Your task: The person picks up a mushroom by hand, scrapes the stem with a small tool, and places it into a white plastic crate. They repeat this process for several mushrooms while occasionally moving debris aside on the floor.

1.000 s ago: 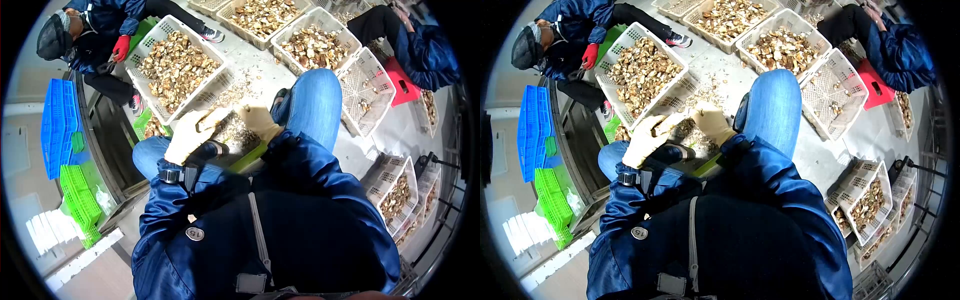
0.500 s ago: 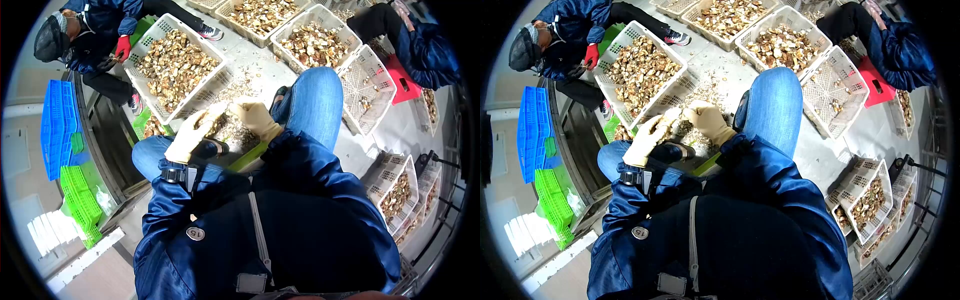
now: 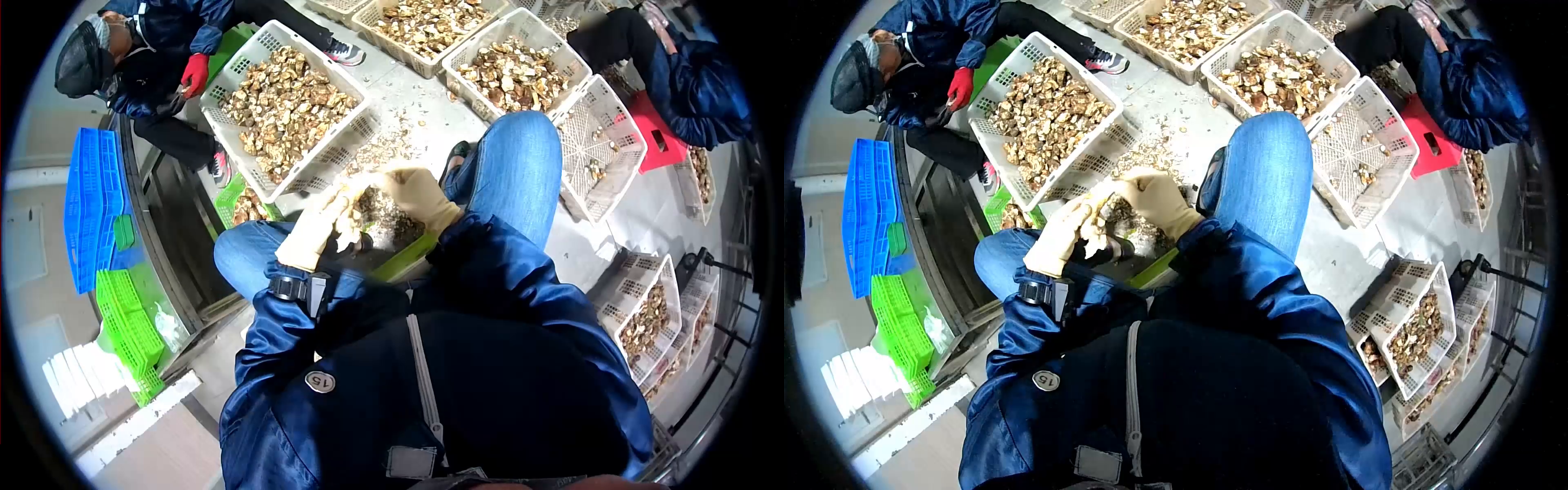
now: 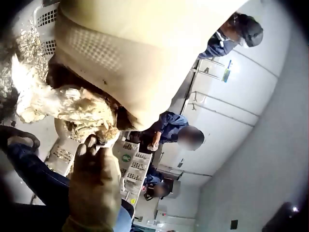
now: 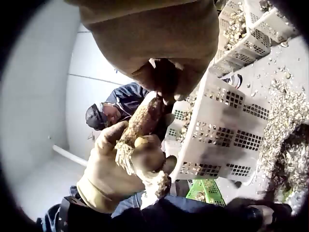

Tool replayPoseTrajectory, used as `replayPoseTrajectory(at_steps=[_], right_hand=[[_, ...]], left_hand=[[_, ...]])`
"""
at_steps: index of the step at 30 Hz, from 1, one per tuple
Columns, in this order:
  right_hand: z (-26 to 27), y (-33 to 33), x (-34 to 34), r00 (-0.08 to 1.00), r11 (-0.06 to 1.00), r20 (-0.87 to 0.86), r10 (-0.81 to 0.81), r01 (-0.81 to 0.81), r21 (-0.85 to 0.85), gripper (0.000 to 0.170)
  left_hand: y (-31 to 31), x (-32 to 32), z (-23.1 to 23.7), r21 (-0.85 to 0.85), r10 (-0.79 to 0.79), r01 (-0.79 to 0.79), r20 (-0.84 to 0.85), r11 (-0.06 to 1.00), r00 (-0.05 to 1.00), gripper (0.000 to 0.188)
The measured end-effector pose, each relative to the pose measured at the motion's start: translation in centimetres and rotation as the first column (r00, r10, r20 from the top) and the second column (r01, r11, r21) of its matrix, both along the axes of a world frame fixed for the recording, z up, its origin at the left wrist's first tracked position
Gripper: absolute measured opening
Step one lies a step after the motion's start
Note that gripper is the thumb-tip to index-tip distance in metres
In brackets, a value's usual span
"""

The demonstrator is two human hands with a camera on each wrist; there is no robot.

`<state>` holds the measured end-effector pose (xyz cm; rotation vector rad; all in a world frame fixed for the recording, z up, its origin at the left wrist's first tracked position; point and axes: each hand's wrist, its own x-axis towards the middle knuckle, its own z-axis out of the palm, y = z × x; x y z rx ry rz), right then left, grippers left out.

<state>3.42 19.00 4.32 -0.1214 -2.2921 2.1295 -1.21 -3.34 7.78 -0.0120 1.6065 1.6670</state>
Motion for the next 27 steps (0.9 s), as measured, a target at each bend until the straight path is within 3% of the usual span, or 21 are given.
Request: replayPoseTrajectory(at_steps=[2,3,4,5,7,8,9,10,12,13,15,17,18,19,20,22,24,26,27], right_hand=[[0.7,0.4,-0.2,0.998,0.997,0.043,-0.049,0.046,0.059,0.024],[0.7,0.5,-0.1,0.954,0.995,0.300,0.009,-0.038,0.091,0.027],[-0.6,0.2,0.0,0.967,0.999,0.253,0.028,-0.038,0.035,0.033],[-0.7,0.0,-1.0,0.957,0.986,-0.274,0.097,-0.055,0.155,0.041],[1.3,0.0,-0.3,0.945,0.922,-0.265,0.193,-0.082,0.380,0.037],[-0.3,0.5,-0.7,0.976,0.929,-0.164,0.143,-0.075,0.362,0.022],[-2.6,0.3,-1.0,0.978,0.893,-0.171,0.123,-0.034,0.450,0.021],[-4.2,0.0,-1.0,0.980,0.858,-0.171,0.106,-0.003,0.513,0.021],[-2.4,-0.3,-0.8,0.916,0.917,-0.402,0.011,0.151,0.370,0.023],[-0.7,-0.2,0.1,0.964,0.955,-0.264,0.020,0.060,0.289,0.026],[-0.3,-0.7,-0.1,0.962,0.953,-0.263,0.075,0.008,0.302,0.025],[-1.3,-0.6,-0.2,0.974,0.934,-0.207,0.098,-0.018,0.356,0.024],[-1.5,-0.3,-0.4,0.982,0.932,-0.142,0.124,-0.067,0.355,0.024],[-1.1,-0.7,-0.2,0.974,0.964,-0.226,-0.025,0.084,0.254,0.025],[-1.3,-0.8,-0.2,0.984,0.984,-0.175,-0.039,0.068,0.165,0.024],[-0.4,-0.7,-0.1,0.968,0.990,-0.233,0.089,-0.061,0.125,0.020],[-0.8,-0.7,0.0,0.975,0.987,-0.192,0.114,-0.089,0.136,0.021],[-1.6,-0.6,-0.1,0.977,0.993,-0.188,0.100,-0.086,0.077,0.025],[-1.0,-0.4,0.0,0.991,0.977,-0.115,0.073,-0.048,0.208,0.022]], left_hand=[[-0.4,0.0,-0.6,0.016,0.022,-0.022,-0.018,1.000,1.000,0.041],[0.2,0.1,1.0,0.113,0.013,-0.029,0.138,0.993,0.990,0.041],[1.3,0.4,2.9,0.003,-0.012,0.012,-0.044,1.000,0.999,0.040],[0.1,0.1,0.6,0.057,0.037,-0.046,0.145,0.997,0.989,0.039],[0.6,0.3,0.8,0.167,0.025,-0.056,0.185,0.984,0.982,0.040],[1.1,0.1,0.9,0.205,0.011,-0.048,0.177,0.978,0.984,0.041],[1.2,0.3,1.0,0.223,-0.001,-0.037,0.166,0.974,0.986,0.041],[1.2,0.7,1.2,0.179,0.048,-0.061,0.077,0.982,0.996,0.044],[0.6,0.5,1.1,0.067,-0.018,0.023,-0.073,0.997,0.997,0.037],[0.4,0.4,1.1,0.020,-0.050,0.053,-0.147,0.998,0.988,0.035],[0.5,-0.4,-1.7,-0.091,-0.187,0.163,-0.440,0.982,0.879,0.047],[0.4,0.4,-1.3,-0.061,-0.098,0.084,-0.285,0.995,0.953,0.040],[0.3,0.6,-2.4,0.063,0.037,-0.034,-0.054,0.997,0.998,0.038],[0.2,0.7,-1.8,0.087,0.025,-0.025,-0.004,0.996,1.000,0.040],[0.1,0.5,-1.9,0.078,0.031,-0.031,0.000,0.996,1.000,0.041],[0.0,0.2,-2.2,0.060,0.043,-0.043,0.007,0.997,0.999,0.044],[0.3,0.6,-1.6,-0.027,0.030,-0.030,-0.016,0.999,0.999,0.043],[-0.1,0.3,-3.2,0.004,0.042,-0.042,-0.104,0.999,0.994,0.041],[0.3,0.3,-2.1,0.044,0.080,-0.081,0.027,0.996,0.996,0.038]])
